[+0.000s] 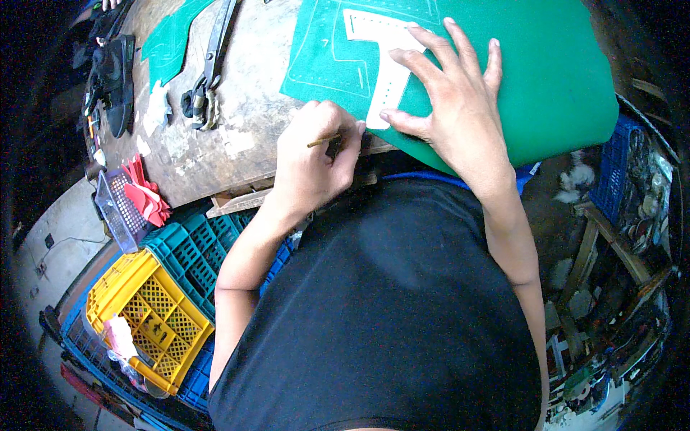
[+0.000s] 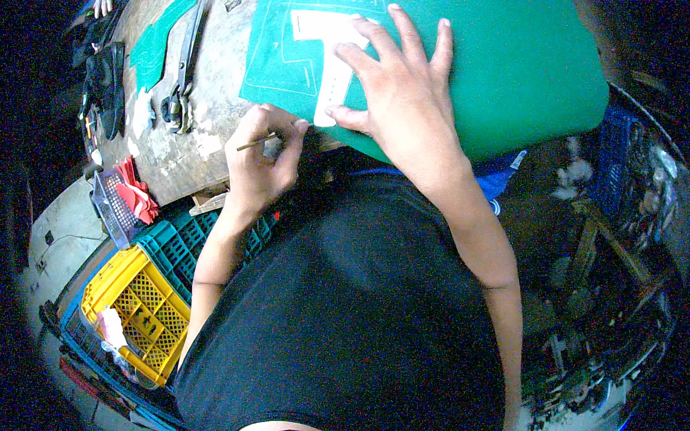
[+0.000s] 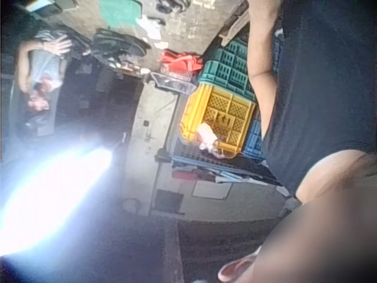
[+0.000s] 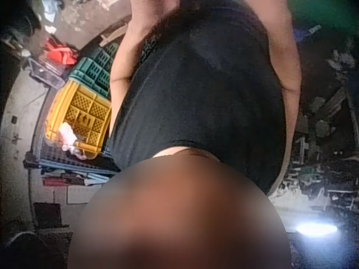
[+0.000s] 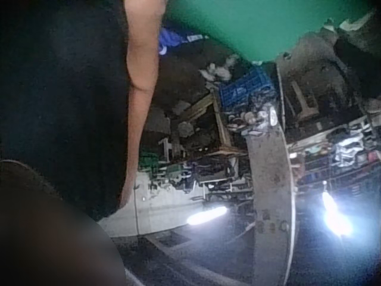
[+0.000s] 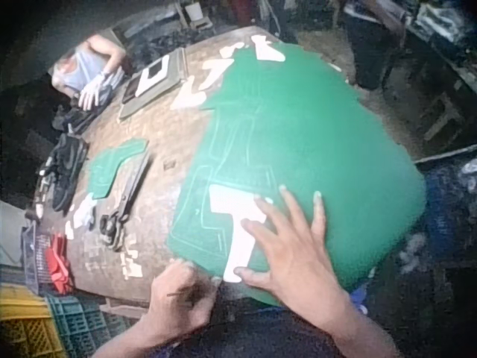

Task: The person traces a pattern onto a green sheet using a white template and a pencil, then cuts the sheet along the traced lines with shears. The cut piece is placed on the table, and the person handles a white roll and some paper templates.

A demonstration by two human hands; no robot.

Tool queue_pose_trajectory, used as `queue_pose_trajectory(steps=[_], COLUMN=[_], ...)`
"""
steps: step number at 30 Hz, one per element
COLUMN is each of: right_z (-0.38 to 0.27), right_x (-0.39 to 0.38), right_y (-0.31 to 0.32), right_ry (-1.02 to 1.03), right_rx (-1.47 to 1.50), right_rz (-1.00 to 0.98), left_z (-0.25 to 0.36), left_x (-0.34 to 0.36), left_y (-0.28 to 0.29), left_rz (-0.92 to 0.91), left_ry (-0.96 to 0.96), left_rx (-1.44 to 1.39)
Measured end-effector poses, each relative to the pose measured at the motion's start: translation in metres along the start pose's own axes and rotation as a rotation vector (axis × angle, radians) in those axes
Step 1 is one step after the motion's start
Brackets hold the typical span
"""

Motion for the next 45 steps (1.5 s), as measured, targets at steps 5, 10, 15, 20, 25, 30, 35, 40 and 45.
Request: queue_pose_trajectory(steps=[5, 10, 15, 20, 25, 30, 35, 40, 45], right_z=[0.001, 0.001, 0.003, 0.002, 0.002, 0.001, 0.001, 0.001, 0.002], right_x=[-0.001, 0.0, -0.002, -0.002, -0.002, -0.001, -0.001, -0.001, -0.001], right_y=[-0.001, -0.002, -0.004, -0.004, -0.003, -0.002, -0.002, -0.002, -0.002], right_ry=[0.001, 0.003, -0.011, -0.006, -0.012, -0.011, -0.014, -0.012, -0.014], right_rx=[0.01, 0.016, 0.021, 0.016, 0.021, 0.029, 0.028, 0.034, 0.024], right_rz=[0.011, 0.021, 0.027, 0.032, 0.026, 0.026, 0.02, 0.022, 0.022], left_z=[-0.005, -0.002, 0.001, -0.003, -0.006, -0.004, -0.004, -0.005, -0.005], left_x=[0.006, 0.037, 0.047, 0.048, 0.049, 0.047, 0.047, 0.046, 0.047], left_y=[-0.002, -0.015, -0.021, -0.021, -0.021, -0.018, -0.019, -0.02, -0.018], left_rz=[0.046, 0.038, -0.036, -0.083, -0.081, -0.084, -0.107, -0.108, -0.137], left_ry=[0.116, 0.034, 0.041, 0.004, 0.001, -0.081, -0.079, -0.018, -0.08], left_rx=[-0.196, -0.167, -0.166, -0.069, -0.133, -0.097, -0.095, -0.141, -0.134])
Point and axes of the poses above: each hand's wrist, its own x-axis towards the middle knuckle, its own y-axis out of the back of the hand, z = x × y, the point moved 4 cm from there along x, towards the middle knuckle, and after that the axes turned 14 degrees about y, right-handed, at the moved point
